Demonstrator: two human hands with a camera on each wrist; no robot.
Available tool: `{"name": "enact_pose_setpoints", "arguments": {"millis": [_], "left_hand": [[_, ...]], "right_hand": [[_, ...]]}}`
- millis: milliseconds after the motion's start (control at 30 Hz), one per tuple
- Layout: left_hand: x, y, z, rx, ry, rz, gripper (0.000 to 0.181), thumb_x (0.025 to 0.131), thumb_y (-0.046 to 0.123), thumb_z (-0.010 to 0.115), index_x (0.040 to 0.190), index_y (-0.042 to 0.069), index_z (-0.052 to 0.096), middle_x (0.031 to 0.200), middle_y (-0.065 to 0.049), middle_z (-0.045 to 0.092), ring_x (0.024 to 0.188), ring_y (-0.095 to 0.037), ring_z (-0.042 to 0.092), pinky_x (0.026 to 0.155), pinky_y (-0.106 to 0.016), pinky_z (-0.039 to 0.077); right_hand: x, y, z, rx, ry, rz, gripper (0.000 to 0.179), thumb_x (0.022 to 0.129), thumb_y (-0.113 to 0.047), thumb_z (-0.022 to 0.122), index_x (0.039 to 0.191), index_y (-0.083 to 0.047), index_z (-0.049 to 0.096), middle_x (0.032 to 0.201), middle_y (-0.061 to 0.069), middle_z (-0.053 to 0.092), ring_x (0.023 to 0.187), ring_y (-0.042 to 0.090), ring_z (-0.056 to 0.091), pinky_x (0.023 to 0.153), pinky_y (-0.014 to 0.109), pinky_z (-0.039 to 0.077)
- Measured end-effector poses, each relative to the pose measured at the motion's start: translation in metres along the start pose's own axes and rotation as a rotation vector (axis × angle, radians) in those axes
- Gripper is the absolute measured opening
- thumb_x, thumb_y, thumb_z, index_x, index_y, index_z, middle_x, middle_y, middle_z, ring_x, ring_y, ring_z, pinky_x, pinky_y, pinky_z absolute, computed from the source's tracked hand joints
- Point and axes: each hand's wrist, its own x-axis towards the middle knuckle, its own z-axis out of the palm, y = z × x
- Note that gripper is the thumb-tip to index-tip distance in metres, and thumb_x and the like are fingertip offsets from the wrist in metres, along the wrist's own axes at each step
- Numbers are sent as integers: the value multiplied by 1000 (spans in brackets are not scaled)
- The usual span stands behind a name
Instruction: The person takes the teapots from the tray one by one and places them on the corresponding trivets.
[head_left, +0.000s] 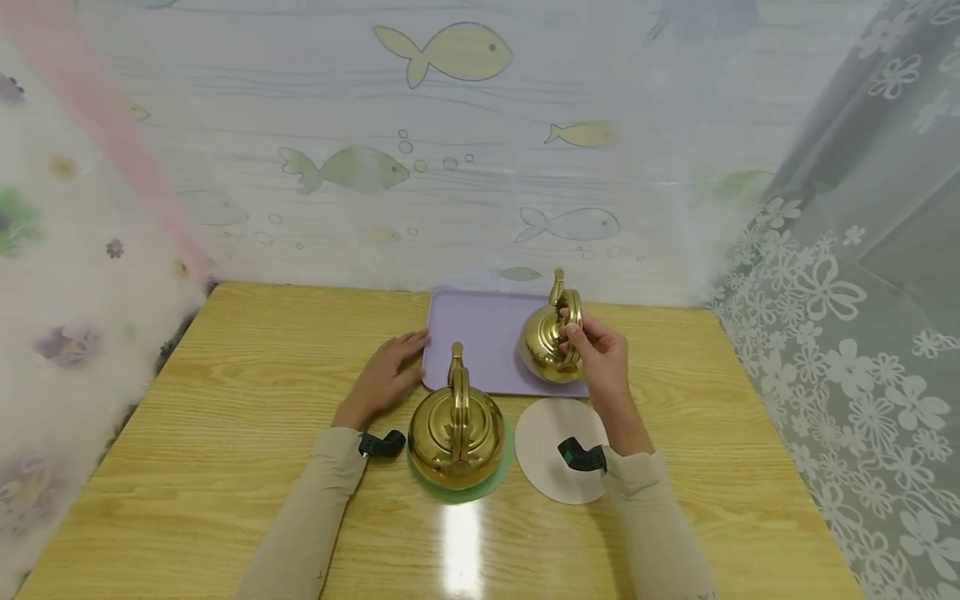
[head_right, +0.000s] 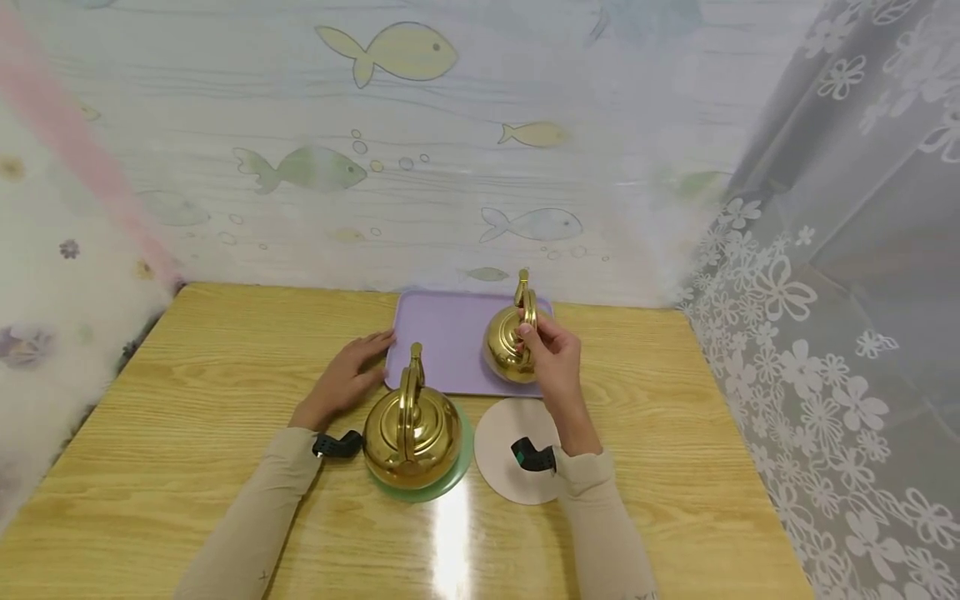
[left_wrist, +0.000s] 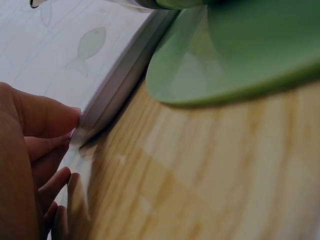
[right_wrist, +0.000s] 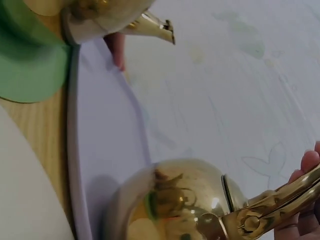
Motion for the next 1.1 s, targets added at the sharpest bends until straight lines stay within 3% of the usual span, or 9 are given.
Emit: {"name": "enact_pose_setpoints", "arguments": {"millis": [167,433,667,933,1100], "left_hand": [[0,0,1,-5,3,-8,57,95,20,60,148,0,51,157,-14,45,147,-39,37,127,-55,16],[1,-2,1,6,-2,6,57,96,19,61,149,1,50,158,-13,45,147,-40,37,127,-55,17],[0,0,1,-2,1,-2,57,96,18,62,149,1,50,158,-13,45,148,-39,37,127,-54,17],[0,0,2,7,1,1,57,96,21,61,149,2,50,158,-12,45,148,-38,36,127,-54,17],[0,1,1,7,2,-7,58,95,19,61,149,2,50,158,-11,45,148,-38,36,127,-54,17]], "right_hand": [[-5,5,0,2,-56,-74,36,99,3,58,125,27,54,94,1,73,84,10,63,70,18,57],[-9,6,-2,-16,-88,-145,32,100,5,57,126,24,57,100,5,76,83,9,66,70,21,58],[-16,6,-2,-34,-105,-159,32,100,5,56,124,25,57,96,5,75,79,9,66,70,20,58],[-21,5,-4,-14,-94,-195,31,99,7,55,122,27,56,113,9,75,78,9,67,70,19,58],[-24,3,-3,-18,-108,-198,31,99,6,56,123,26,57,113,11,75,78,9,68,72,19,59]]}}
